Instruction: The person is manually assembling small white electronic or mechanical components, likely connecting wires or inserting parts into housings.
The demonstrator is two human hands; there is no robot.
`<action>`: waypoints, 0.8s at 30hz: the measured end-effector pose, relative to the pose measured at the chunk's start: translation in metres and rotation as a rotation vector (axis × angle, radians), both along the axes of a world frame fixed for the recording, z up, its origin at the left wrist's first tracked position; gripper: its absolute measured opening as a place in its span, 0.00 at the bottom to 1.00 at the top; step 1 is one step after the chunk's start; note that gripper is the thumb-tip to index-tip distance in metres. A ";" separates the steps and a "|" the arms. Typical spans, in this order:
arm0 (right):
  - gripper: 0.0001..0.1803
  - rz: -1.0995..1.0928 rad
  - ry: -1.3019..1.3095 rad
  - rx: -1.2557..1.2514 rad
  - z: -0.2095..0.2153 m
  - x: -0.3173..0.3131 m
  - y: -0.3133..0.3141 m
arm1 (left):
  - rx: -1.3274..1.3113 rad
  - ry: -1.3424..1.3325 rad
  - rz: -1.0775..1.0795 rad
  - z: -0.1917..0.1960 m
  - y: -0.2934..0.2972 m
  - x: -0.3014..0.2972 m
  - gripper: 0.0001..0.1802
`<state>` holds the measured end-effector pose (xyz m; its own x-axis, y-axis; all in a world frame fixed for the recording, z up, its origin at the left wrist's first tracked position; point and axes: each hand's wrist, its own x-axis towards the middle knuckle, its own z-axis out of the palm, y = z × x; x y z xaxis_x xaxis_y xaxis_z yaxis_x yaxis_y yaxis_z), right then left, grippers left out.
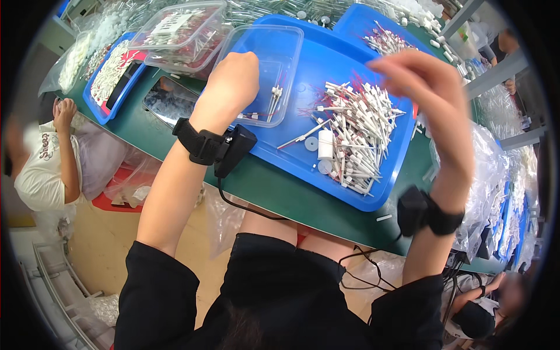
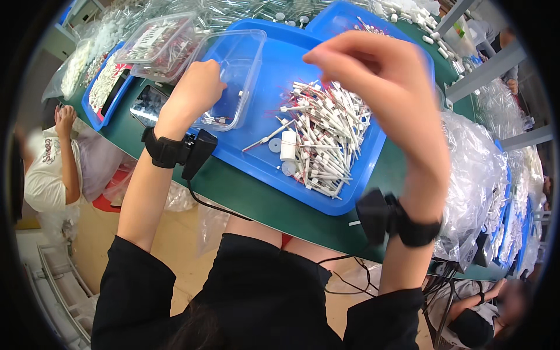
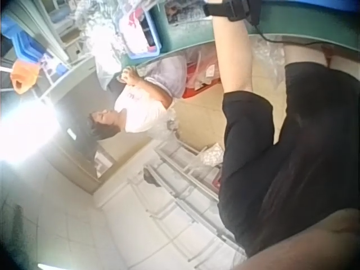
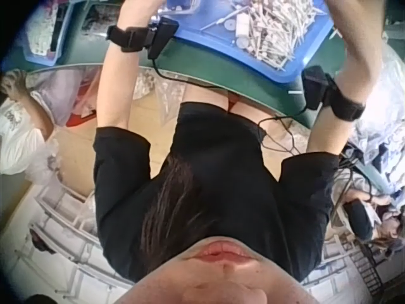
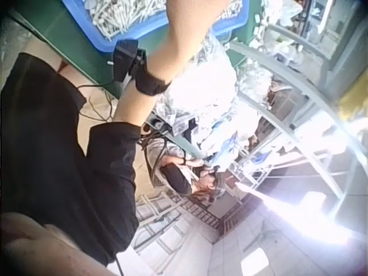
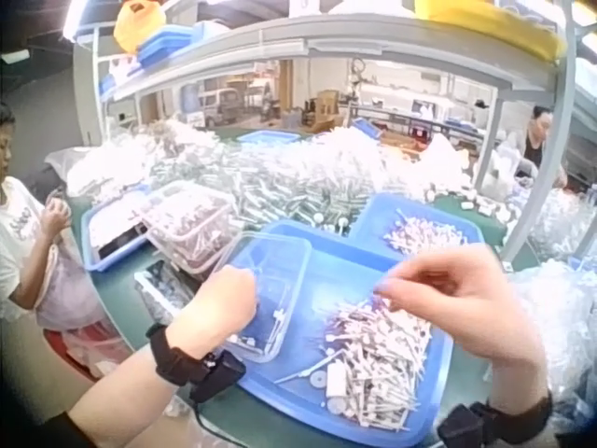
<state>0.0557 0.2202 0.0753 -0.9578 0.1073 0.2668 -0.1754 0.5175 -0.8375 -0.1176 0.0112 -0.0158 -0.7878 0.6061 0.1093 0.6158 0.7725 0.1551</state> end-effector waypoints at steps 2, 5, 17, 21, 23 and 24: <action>0.12 -0.091 0.019 0.278 -0.030 -0.040 0.012 | 0.037 -0.031 0.011 0.003 0.005 0.001 0.10; 0.12 0.014 -0.108 0.610 -0.040 -0.073 0.011 | 0.053 -0.057 0.023 0.006 0.005 0.004 0.07; 0.10 0.053 -0.259 0.881 -0.069 -0.109 -0.003 | 0.015 -0.116 0.011 0.003 0.003 0.017 0.08; 0.14 0.045 -0.239 0.811 -0.058 -0.102 0.008 | -0.039 -0.145 -0.011 0.006 0.002 0.017 0.08; 0.11 0.057 -0.268 0.782 -0.061 -0.102 0.013 | -0.023 -0.137 -0.004 0.007 0.003 0.021 0.08; 0.10 0.071 -0.279 0.765 -0.061 -0.102 0.016 | -0.006 -0.128 0.004 0.008 0.004 0.024 0.09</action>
<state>-0.0468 0.2360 0.0140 -0.9974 -0.0716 -0.0075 -0.0668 0.9593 -0.2744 -0.0939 0.0150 -0.0081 -0.7972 0.6037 0.0040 0.5886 0.7758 0.2274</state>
